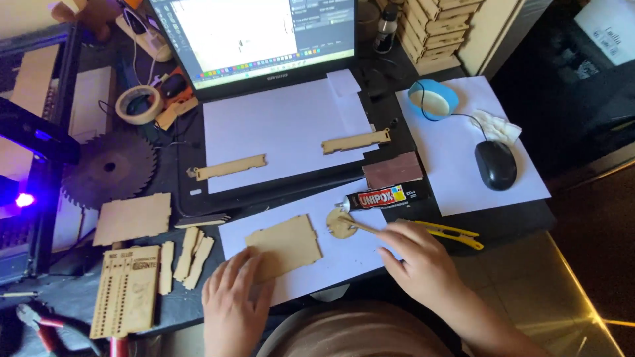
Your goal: Assembling a sliding lid box from laser-cut wooden pieces by applying glue and fitting joints.
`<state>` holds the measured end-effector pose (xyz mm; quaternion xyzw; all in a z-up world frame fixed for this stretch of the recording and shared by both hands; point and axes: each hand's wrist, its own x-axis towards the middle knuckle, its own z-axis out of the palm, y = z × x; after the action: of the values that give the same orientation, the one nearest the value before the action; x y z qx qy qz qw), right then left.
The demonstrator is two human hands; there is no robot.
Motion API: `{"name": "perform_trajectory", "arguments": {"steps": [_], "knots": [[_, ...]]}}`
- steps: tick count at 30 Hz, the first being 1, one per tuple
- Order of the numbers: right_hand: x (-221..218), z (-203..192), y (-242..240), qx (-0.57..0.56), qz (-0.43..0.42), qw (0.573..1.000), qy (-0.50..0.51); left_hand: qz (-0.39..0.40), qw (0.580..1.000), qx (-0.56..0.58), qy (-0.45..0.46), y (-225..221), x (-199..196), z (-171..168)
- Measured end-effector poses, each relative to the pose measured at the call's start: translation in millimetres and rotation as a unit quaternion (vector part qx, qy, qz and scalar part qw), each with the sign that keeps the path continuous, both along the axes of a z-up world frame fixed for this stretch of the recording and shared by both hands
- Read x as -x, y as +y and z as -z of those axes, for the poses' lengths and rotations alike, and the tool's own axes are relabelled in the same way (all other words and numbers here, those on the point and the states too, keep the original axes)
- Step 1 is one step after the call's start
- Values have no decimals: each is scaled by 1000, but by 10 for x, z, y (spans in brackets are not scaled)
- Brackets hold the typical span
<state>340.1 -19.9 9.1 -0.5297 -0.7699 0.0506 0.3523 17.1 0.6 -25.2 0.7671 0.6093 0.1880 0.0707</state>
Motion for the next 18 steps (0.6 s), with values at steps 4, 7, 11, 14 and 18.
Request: {"name": "perform_trajectory", "arguments": {"steps": [4, 7, 11, 14, 18], "knots": [[50, 105, 217, 107, 9, 994, -37, -21, 1000, -14, 19, 6, -55, -21], [79, 175, 297, 107, 7, 992, -73, -31, 996, -70, 46, -20, -124, -16], [58, 251, 393, 108, -3, 992, -61, 8, 993, -112, 46, 63, -474, -311], [78, 261, 408, 85, -6, 995, -47, 108, 992, -58, -33, 284, -774, -334], [106, 307, 390, 72, 28, 994, -84, 113, 994, 12, 10, 640, -1008, -40]]}}
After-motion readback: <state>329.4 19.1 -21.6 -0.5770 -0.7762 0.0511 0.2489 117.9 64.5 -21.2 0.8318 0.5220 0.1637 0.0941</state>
